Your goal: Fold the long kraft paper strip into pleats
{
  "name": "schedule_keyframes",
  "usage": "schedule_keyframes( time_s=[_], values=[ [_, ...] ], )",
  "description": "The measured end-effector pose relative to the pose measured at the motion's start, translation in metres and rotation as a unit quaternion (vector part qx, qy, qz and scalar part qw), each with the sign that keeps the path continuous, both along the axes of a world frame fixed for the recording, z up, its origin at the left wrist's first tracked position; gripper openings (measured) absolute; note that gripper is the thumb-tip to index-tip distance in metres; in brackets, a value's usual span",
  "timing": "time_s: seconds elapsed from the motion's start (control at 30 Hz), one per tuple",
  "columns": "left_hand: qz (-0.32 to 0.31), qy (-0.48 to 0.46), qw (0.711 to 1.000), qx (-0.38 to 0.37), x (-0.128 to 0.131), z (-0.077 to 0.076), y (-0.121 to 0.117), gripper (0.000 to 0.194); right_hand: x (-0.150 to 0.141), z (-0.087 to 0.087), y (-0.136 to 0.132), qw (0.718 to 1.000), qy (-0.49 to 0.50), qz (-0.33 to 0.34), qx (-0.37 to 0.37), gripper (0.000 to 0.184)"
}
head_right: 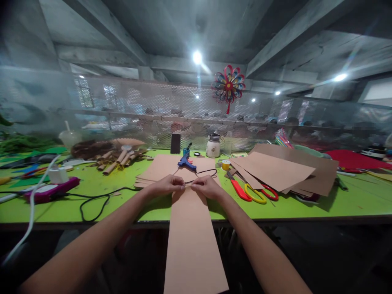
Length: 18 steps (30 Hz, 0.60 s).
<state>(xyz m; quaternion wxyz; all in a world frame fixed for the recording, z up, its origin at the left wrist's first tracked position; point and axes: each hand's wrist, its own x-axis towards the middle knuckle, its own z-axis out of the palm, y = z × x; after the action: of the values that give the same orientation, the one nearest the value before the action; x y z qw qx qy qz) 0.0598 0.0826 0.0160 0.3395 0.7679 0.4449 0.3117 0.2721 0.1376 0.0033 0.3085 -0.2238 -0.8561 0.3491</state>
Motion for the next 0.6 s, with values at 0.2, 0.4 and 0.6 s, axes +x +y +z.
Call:
schedule_keyframes(
  time_s=[0.2, 0.4, 0.6],
  values=[
    [0.015, 0.083, 0.995, 0.048, 0.0031, -0.0011, -0.0045, 0.030, -0.0055, -0.0049, -0.0031, 1.000, -0.014, 0.010, 0.018, 0.029],
    [0.052, 0.119, 0.984, 0.126, 0.0074, -0.0052, -0.0049, 0.027, -0.0054, -0.0058, -0.0052, 0.999, -0.020, 0.018, 0.040, 0.030],
    [0.053, 0.118, 0.979, 0.161, 0.0091, -0.0011, -0.0085, 0.026, -0.0034, -0.0026, -0.0030, 0.999, -0.027, 0.006, 0.031, 0.031]
  ],
)
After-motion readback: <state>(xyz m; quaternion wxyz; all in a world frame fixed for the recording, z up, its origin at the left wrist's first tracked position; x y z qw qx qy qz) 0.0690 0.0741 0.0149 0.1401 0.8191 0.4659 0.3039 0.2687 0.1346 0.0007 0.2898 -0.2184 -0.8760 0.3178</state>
